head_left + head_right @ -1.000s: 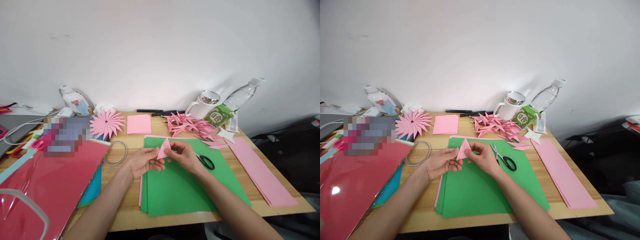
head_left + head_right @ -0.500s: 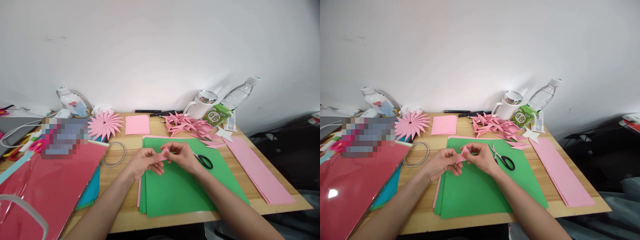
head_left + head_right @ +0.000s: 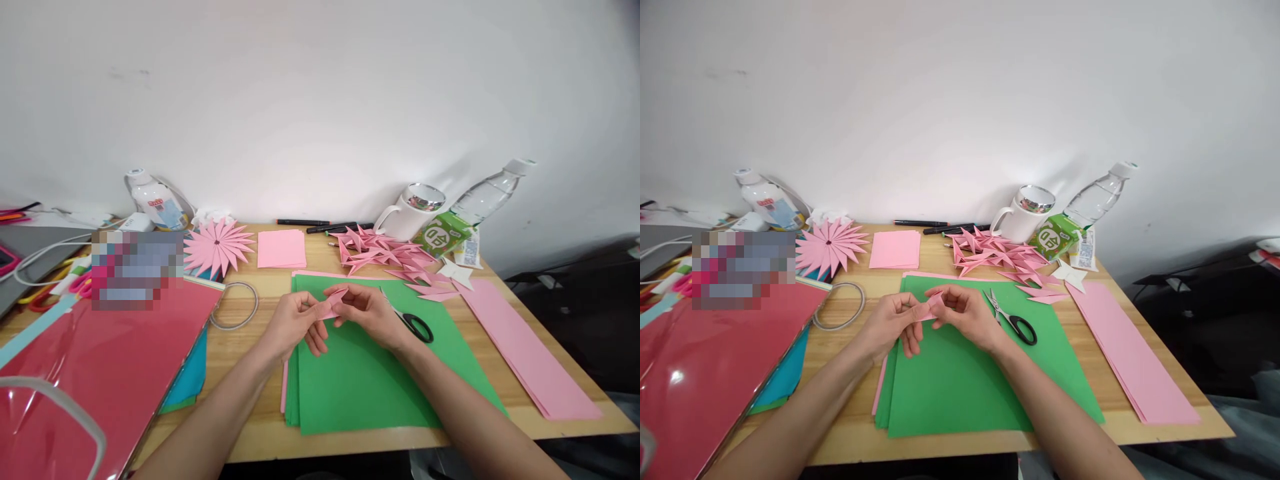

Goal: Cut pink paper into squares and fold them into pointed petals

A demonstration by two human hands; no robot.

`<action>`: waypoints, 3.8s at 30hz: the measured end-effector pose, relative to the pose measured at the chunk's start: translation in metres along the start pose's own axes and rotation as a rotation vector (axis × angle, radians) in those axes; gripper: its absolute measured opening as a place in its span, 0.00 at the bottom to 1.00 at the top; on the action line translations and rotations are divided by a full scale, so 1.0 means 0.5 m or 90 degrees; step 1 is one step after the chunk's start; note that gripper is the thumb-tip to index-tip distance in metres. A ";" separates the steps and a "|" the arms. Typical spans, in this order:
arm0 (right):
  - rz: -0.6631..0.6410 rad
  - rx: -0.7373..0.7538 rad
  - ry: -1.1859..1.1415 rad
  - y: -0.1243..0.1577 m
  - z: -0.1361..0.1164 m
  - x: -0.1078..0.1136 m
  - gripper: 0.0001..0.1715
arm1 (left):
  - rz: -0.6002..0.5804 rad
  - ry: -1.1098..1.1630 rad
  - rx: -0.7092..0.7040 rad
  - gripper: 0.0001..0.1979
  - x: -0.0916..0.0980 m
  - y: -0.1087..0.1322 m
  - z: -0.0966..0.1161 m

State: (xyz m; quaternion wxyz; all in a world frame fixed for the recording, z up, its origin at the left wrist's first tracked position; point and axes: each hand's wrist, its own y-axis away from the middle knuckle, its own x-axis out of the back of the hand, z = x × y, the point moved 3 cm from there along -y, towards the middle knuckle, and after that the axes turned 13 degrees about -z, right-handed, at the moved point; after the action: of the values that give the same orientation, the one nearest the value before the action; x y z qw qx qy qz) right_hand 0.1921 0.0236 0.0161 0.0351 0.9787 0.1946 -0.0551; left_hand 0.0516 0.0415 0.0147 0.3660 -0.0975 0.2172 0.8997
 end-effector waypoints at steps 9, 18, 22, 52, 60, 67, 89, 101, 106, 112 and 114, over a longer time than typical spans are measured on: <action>0.027 0.010 0.006 -0.002 0.013 0.014 0.16 | -0.116 0.160 0.040 0.15 0.005 -0.004 -0.003; 0.064 0.012 0.028 -0.005 0.001 0.000 0.17 | -0.098 0.151 0.027 0.16 0.010 -0.005 -0.005; 0.059 0.003 0.013 -0.006 0.003 -0.001 0.16 | -0.088 0.146 0.015 0.17 0.011 -0.006 -0.006; 0.067 -0.059 -0.088 -0.007 0.025 0.006 0.18 | -0.098 0.061 0.012 0.20 0.003 -0.007 -0.005; 0.061 -0.063 -0.091 -0.006 0.019 0.008 0.16 | -0.078 0.023 0.007 0.18 0.002 -0.006 -0.002; 0.060 -0.038 0.020 -0.005 0.006 0.005 0.19 | -0.109 0.039 0.041 0.18 0.003 -0.004 -0.002; 0.112 0.010 0.003 -0.001 0.003 -0.006 0.17 | -0.097 0.095 -0.008 0.17 -0.001 -0.015 -0.015; 0.111 0.021 0.034 -0.003 0.004 -0.008 0.17 | -0.054 0.037 -0.048 0.22 -0.003 -0.013 -0.010; 0.122 0.031 0.077 -0.006 0.005 -0.002 0.18 | -0.035 0.062 -0.064 0.21 -0.005 -0.015 -0.007; 0.185 0.107 0.223 0.000 0.000 0.012 0.13 | -0.039 0.067 -0.093 0.16 -0.006 -0.009 0.010; 0.202 0.134 0.300 0.003 -0.005 0.012 0.10 | -0.018 0.055 -0.112 0.15 -0.002 -0.008 0.012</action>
State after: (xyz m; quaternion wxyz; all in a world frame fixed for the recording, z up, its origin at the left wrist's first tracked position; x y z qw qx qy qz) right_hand 0.1986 0.0248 0.0177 -0.1048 0.9810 0.0349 0.1596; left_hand 0.0549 0.0461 0.0192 0.3586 -0.1711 0.1515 0.9051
